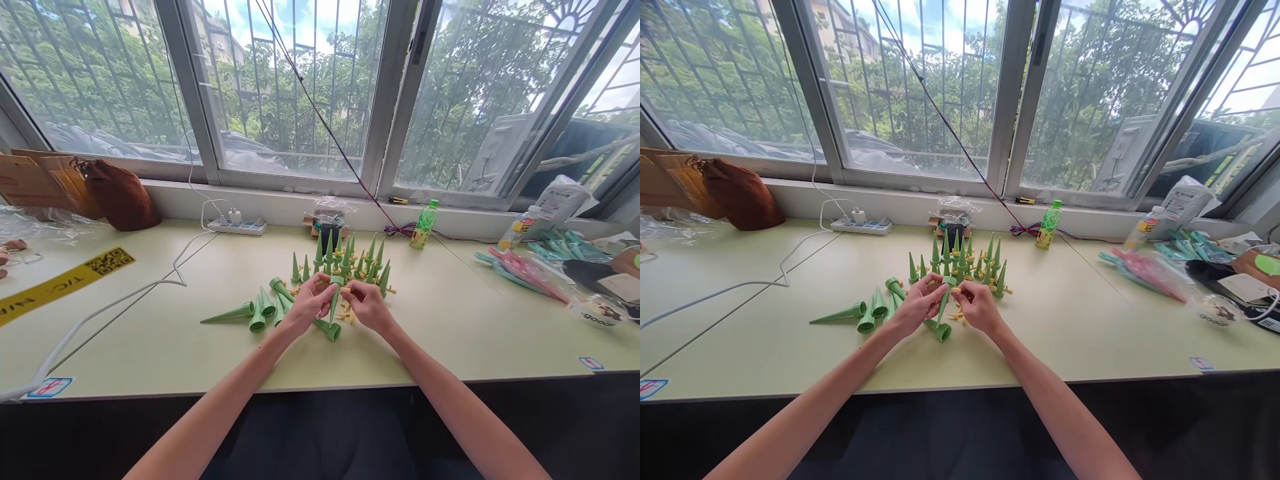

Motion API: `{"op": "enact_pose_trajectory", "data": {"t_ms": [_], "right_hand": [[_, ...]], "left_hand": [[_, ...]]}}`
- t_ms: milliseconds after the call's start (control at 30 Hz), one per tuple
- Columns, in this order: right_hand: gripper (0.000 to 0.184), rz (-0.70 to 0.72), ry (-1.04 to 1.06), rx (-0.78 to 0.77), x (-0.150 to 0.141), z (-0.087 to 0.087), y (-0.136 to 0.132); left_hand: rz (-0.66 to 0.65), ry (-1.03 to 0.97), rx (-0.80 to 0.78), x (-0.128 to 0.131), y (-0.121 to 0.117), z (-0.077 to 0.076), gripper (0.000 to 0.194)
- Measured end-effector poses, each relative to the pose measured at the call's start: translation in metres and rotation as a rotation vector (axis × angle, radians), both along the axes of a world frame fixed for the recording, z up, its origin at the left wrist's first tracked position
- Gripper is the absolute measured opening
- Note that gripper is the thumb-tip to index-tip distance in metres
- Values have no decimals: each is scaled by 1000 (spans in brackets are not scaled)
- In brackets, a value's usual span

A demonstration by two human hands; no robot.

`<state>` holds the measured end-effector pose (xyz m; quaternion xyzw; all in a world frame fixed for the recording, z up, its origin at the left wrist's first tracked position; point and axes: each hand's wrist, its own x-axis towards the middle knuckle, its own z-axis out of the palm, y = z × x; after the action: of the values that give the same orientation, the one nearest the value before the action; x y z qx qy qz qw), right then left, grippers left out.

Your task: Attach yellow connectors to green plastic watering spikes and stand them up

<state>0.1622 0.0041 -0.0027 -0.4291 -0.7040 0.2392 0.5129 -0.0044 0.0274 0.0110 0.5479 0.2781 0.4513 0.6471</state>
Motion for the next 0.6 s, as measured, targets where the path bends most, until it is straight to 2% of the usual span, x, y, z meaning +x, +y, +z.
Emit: {"op": "enact_pose_trajectory", "data": {"t_ms": [100, 300, 433, 600], "right_hand": [[34, 55, 98, -84, 0, -2, 2], [38, 266, 427, -386, -3, 3, 2], [38, 328, 523, -435, -4, 6, 1], [35, 336, 550, -428, -4, 4, 2]], "left_hand": [[32, 15, 63, 2, 0, -1, 43], [135, 123, 307, 4, -1, -6, 36], [163, 156, 359, 3, -1, -7, 34], [137, 117, 297, 4, -1, -5, 35]]}}
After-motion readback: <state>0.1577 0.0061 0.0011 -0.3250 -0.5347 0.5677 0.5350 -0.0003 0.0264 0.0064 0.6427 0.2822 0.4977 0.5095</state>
